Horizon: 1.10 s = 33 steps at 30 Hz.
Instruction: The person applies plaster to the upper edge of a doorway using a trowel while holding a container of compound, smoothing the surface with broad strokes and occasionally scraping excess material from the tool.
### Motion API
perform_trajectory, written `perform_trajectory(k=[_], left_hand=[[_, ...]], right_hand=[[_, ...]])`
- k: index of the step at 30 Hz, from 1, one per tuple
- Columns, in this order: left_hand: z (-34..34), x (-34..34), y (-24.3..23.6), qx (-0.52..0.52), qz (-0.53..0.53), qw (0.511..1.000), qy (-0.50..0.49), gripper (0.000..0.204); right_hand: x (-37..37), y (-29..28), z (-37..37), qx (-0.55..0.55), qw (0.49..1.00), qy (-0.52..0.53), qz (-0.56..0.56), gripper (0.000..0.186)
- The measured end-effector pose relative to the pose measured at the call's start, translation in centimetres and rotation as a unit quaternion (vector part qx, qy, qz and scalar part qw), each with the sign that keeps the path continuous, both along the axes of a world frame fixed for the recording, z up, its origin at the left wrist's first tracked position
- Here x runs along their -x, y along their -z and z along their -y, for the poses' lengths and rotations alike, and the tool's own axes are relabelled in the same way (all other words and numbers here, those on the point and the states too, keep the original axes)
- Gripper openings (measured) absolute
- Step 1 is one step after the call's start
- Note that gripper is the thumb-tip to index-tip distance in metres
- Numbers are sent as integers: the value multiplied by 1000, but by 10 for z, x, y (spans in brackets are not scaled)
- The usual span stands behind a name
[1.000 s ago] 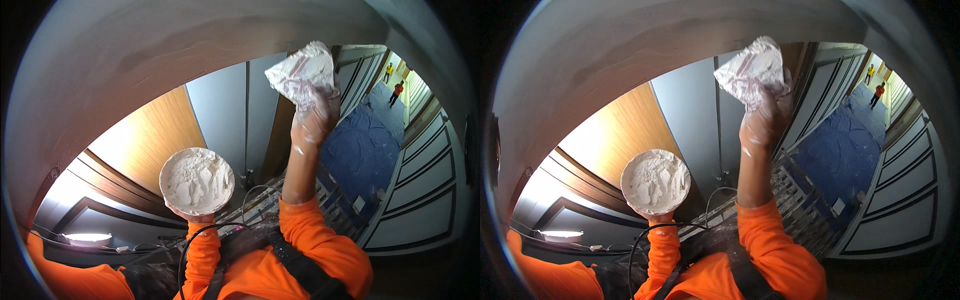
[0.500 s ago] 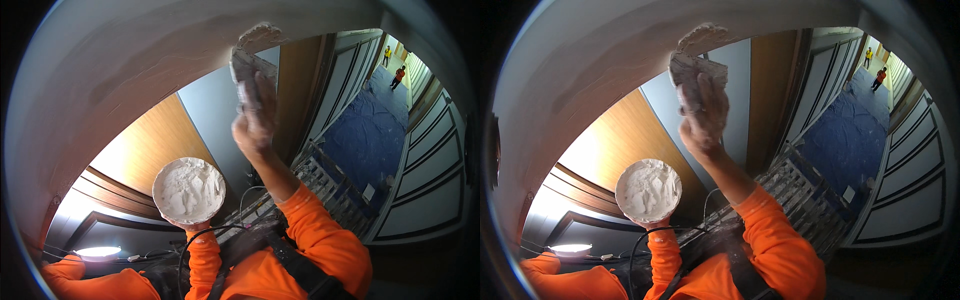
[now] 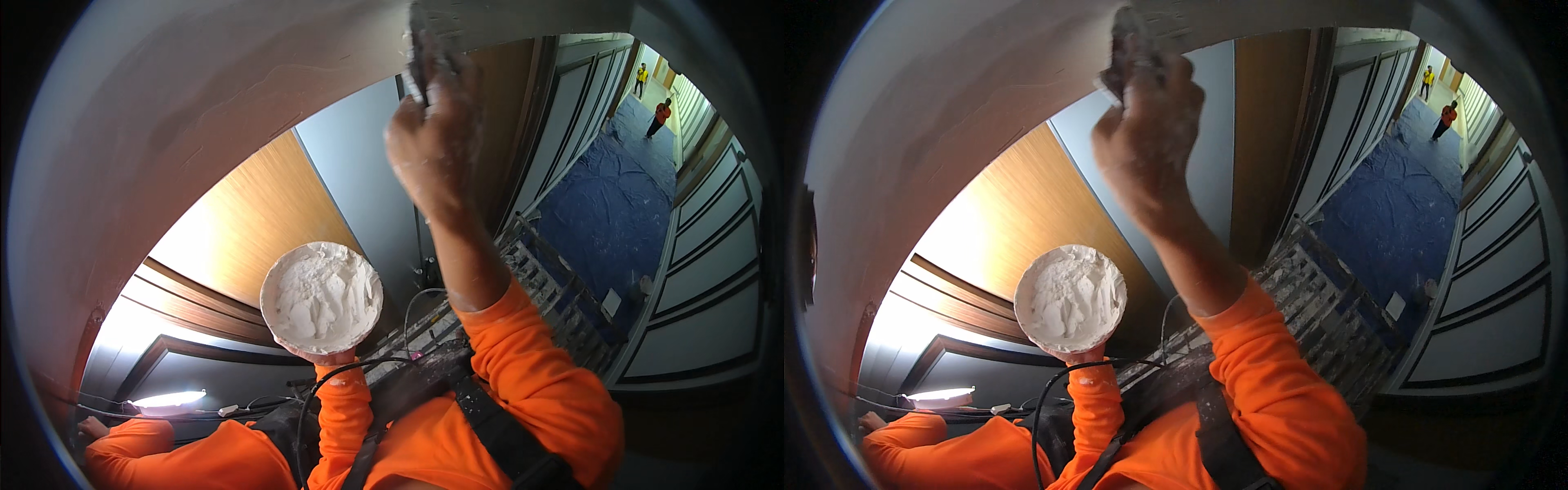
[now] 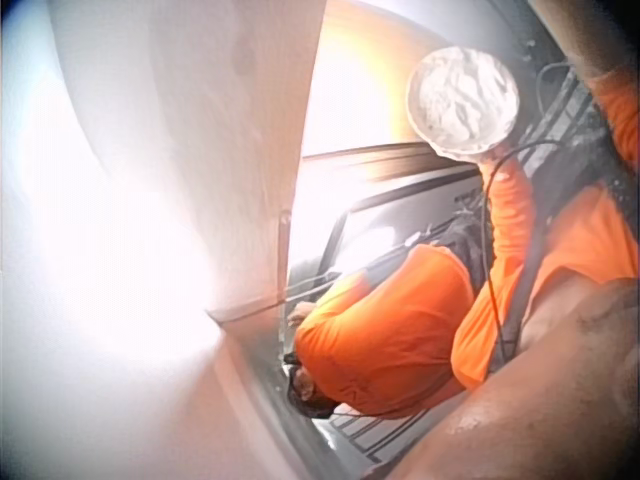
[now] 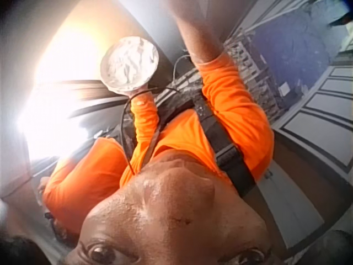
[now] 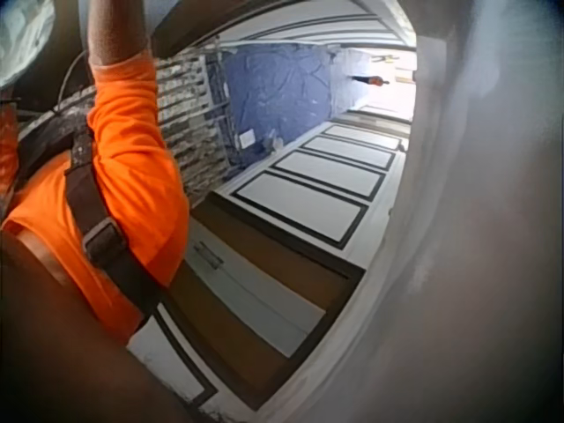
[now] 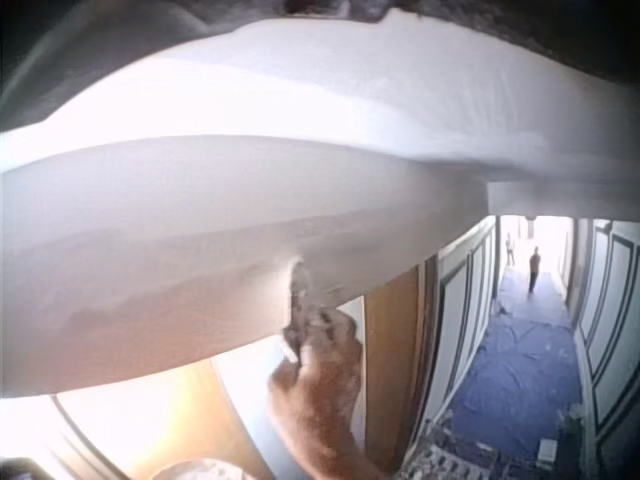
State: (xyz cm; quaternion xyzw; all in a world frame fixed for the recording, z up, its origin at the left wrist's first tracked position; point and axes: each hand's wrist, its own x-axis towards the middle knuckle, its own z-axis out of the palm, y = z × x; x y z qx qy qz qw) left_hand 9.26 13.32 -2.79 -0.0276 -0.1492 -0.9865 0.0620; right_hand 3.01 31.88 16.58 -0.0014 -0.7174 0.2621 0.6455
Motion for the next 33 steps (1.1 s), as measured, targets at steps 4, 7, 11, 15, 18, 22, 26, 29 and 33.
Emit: perform_trajectory(k=[4,7,11,15,18,22,26,29,33], left_hand=[[-2,-3,-5,2,-1,1000,-4,78],[-3,-5,-7,4,1,1000,-9,78],[-2,-5,-4,2,0,1000,-22,77],[-7,1,-8,-8,-6,1000,-25,77],[-10,-2,-8,-9,-3,999,-33,76],[-6,0,-6,-13,-7,999,-42,76],[-5,4,-6,-21,-7,999,-41,75],[-6,2,-9,-13,-7,999,-38,75],[-4,-2,-5,-25,0,998,-55,74]], right_hand=[[-1,5,31,-52,997,-18,-54,62],[-15,7,54,-62,996,-57,-22,64],[-17,18,25,-163,971,-162,-61,56],[47,7,-48,-250,962,17,-108,62],[53,39,-52,-292,951,-18,-98,57],[35,46,-66,-165,980,-38,-106,44],[22,-28,-57,66,995,-52,58,42],[37,-16,-40,-12,1000,-2,-9,43],[8,-14,26,-97,995,-12,-12,56]])
